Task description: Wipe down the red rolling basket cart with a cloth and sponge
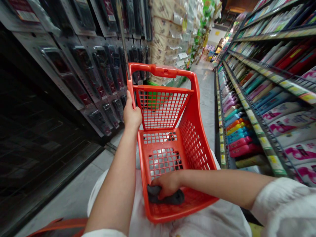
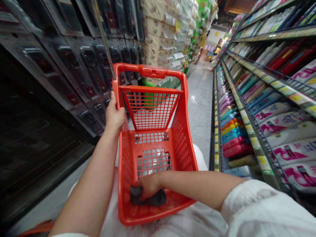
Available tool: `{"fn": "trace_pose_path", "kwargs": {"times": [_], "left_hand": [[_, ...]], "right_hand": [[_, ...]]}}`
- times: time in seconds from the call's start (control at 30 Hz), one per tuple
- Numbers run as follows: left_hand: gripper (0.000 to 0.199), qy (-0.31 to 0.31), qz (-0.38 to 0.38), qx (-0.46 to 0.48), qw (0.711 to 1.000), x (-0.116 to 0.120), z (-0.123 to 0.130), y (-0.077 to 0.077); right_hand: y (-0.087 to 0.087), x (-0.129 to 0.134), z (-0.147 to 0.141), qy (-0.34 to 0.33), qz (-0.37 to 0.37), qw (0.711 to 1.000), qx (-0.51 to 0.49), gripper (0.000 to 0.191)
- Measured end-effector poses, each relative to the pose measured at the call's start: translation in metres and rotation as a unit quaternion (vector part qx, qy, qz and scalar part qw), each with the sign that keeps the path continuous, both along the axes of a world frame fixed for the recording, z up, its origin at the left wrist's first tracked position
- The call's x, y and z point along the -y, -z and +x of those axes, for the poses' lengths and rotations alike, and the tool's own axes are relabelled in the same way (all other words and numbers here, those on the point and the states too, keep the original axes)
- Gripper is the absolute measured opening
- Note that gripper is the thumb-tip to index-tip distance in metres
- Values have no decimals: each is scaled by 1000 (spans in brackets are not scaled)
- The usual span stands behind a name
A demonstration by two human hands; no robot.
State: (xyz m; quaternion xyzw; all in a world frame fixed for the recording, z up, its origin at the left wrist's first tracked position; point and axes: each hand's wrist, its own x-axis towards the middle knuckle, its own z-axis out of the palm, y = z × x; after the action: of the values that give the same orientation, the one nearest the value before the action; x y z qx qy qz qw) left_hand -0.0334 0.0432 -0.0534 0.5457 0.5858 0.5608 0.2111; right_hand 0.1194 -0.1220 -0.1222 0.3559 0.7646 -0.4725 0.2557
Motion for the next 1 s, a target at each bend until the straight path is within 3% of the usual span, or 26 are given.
{"fn": "trace_pose_path", "kwargs": {"times": [0.17, 0.23, 0.33, 0.47, 0.6, 0.67, 0.77, 0.87, 1.0], "left_hand": [[86, -2, 4, -7, 1000, 1, 0, 0], [85, -6, 5, -9, 1000, 2, 0, 0], [84, -9, 4, -9, 1000, 1, 0, -1], [84, -2, -3, -4, 1000, 1, 0, -3], [84, 3, -5, -14, 1000, 3, 0, -5], [84, -1, -13, -25, 1000, 5, 0, -7], [85, -13, -36, -37, 999, 9, 0, -10], [86, -19, -55, -41, 997, 11, 0, -11], [85, -29, -56, -42, 997, 11, 0, -10]], "right_hand": [[-37, 0, 32, -28, -61, 998, 8, 44], [-47, -3, 40, -72, -44, 994, 64, 44], [-53, -5, 30, -97, -6, 988, 121, 40], [-59, 4, 8, -51, 26, 997, 50, 40], [-82, 15, 25, 28, -11, 999, -24, 43], [-100, 16, 43, -12, 13, 999, 29, 45], [-115, 12, 62, -156, 98, 968, 169, 38], [-96, 7, 62, -272, 128, 926, 227, 30], [-22, 12, 49, -324, 142, 893, 279, 26]]}}
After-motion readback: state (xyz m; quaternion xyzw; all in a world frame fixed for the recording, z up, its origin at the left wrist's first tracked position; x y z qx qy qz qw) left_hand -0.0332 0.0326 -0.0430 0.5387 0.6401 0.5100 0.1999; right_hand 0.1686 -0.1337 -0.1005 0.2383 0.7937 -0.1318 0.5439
